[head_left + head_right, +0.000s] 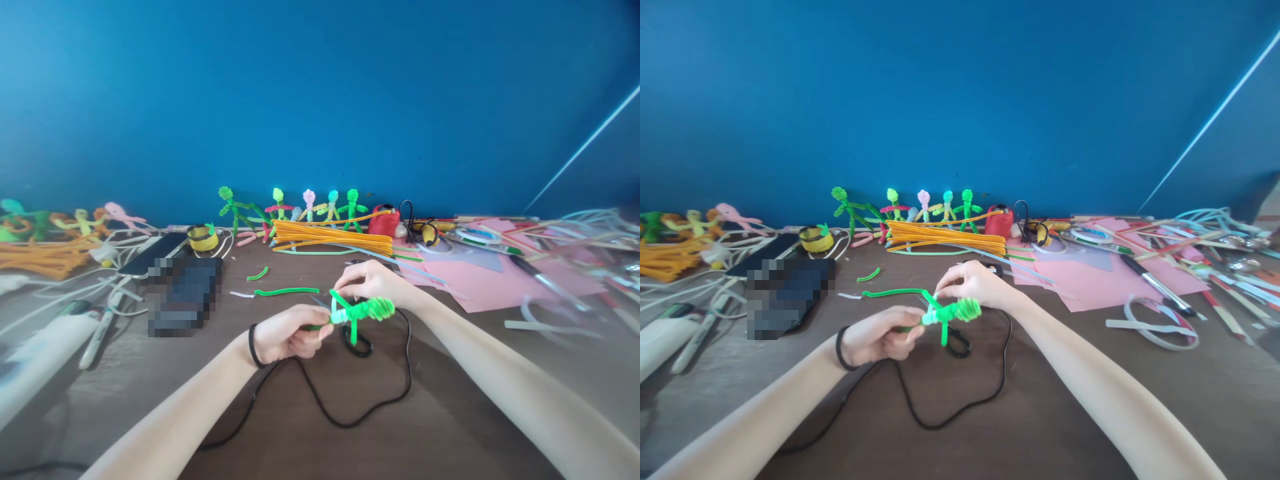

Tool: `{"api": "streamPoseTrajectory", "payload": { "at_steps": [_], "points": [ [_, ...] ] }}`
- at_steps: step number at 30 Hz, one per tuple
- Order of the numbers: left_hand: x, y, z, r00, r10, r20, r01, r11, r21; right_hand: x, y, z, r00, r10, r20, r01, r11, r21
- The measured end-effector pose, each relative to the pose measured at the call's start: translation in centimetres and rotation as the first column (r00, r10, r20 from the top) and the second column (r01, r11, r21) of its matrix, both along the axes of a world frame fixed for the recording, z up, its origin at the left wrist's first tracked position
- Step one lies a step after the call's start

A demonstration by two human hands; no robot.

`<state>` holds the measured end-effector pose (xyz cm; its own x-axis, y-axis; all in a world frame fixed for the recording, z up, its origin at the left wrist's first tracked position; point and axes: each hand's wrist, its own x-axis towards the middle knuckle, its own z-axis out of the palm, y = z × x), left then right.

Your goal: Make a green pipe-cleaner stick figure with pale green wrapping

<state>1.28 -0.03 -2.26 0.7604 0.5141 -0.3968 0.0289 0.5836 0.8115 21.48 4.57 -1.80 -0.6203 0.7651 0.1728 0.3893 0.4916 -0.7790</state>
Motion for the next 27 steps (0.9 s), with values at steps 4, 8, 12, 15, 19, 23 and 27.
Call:
{"api": "streamPoseTrajectory", "payload": {
  "at_steps": [4, 8, 12, 15, 19, 23, 27],
  "points": [
    [0.2, -0.1, -0.2, 0.985, -0.091, -0.149, 0.093, 0.996, 0.006, -0.3, -0.3, 0.3, 0.999, -0.007, 0.051, 0.000, 0.991, 0.131],
    [0.4, -0.2, -0.4, 0.970, -0.078, -0.232, 0.087, 0.996, 0.030, -0.6, -0.7, 0.8, 0.997, -0.017, 0.081, -0.005, 0.967, 0.255],
    [0.5, -0.4, -0.5, 0.963, -0.031, -0.269, 0.050, 0.997, 0.064, -1.2, -1.5, 1.5, 0.992, -0.015, 0.122, -0.035, 0.915, 0.402],
    [0.6, -0.4, -0.5, 0.965, 0.069, -0.252, -0.048, 0.995, 0.088, -1.4, -1.9, 1.8, 0.992, -0.037, 0.121, -0.029, 0.865, 0.501],
    [0.6, 0.0, -0.7, 0.950, 0.259, -0.174, -0.247, 0.965, 0.086, -1.3, -1.8, 1.7, 0.997, -0.067, 0.042, 0.031, 0.822, 0.569],
    [0.4, 0.6, -0.8, 0.917, 0.394, -0.068, -0.391, 0.919, 0.046, -1.1, -1.6, 1.5, 0.997, -0.072, -0.012, 0.066, 0.807, 0.587],
    [0.4, 0.9, -0.8, 0.868, 0.493, -0.061, -0.492, 0.870, 0.022, -1.4, -1.8, 1.6, 0.998, -0.045, -0.037, 0.058, 0.813, 0.580]
  ]
}}
